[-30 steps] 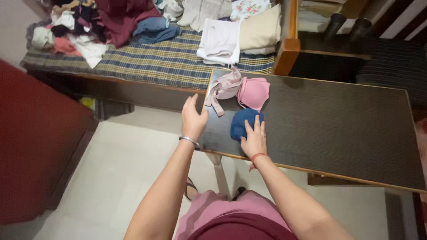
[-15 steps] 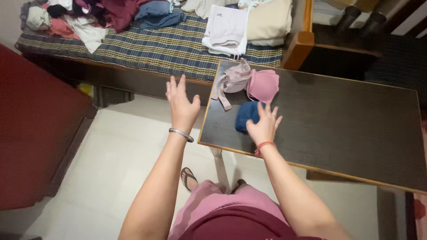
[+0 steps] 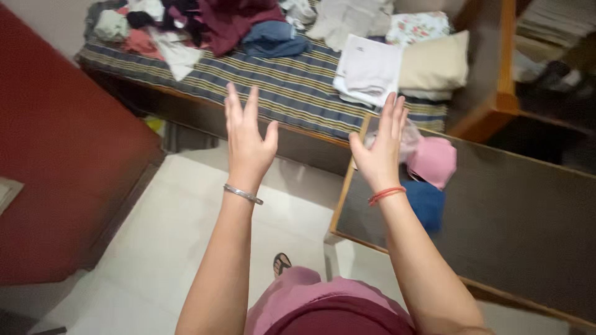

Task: The person folds various garments from a pile on a bed, including a white t-shirt, blue shorts, a maroon towel, a dark blue t-shirt, and denim jeans. Each item is smoothed, folded, and placed into a neat stack on the bed.

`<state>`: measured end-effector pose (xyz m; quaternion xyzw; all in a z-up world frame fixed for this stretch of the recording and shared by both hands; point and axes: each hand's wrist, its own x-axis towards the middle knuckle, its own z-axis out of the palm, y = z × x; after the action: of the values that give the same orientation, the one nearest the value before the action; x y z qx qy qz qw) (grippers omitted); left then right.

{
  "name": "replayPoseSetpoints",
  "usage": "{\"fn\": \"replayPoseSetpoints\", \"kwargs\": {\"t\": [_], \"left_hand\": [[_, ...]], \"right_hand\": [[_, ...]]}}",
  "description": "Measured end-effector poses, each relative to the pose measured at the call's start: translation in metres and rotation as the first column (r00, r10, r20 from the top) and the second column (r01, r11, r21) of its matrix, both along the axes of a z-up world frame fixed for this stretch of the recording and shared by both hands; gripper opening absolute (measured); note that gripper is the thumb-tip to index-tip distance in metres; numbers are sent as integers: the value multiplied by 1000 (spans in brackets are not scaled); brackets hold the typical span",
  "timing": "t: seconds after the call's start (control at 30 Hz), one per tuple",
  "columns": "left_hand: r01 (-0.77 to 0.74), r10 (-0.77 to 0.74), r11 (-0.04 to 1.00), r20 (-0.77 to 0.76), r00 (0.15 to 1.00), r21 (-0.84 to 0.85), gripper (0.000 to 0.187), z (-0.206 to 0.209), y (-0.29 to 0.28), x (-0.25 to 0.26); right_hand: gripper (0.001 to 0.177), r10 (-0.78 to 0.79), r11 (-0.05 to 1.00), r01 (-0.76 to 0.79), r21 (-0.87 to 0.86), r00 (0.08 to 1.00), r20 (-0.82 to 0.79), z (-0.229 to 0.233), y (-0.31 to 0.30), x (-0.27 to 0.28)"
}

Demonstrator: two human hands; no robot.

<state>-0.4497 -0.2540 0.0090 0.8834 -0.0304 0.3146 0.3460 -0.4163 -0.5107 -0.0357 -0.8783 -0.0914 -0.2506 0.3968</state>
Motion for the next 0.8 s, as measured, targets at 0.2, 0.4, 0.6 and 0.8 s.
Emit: {"fn": "replayPoseSetpoints", "kwargs": {"t": [0.2, 0.4, 0.6, 0.8], "left_hand": [[52, -56, 985, 20, 998, 161, 66, 18, 93, 9], [-43, 43, 999, -110, 993, 2, 81, 26, 163, 23], [-132, 127, 990, -82, 988, -56, 83, 26, 222, 76], [-106, 110, 986, 25, 994, -126, 77, 34, 287, 170]], "right_hand": [[108, 94, 987, -107, -122, 990, -109, 14, 107, 31], [108, 168, 975, -189, -114, 971, -172, 15, 174, 69], [106, 123, 991, -128, -40, 987, -102, 19, 205, 147], [100, 114, 991, -111, 80, 993, -33, 29, 241, 244]]}}
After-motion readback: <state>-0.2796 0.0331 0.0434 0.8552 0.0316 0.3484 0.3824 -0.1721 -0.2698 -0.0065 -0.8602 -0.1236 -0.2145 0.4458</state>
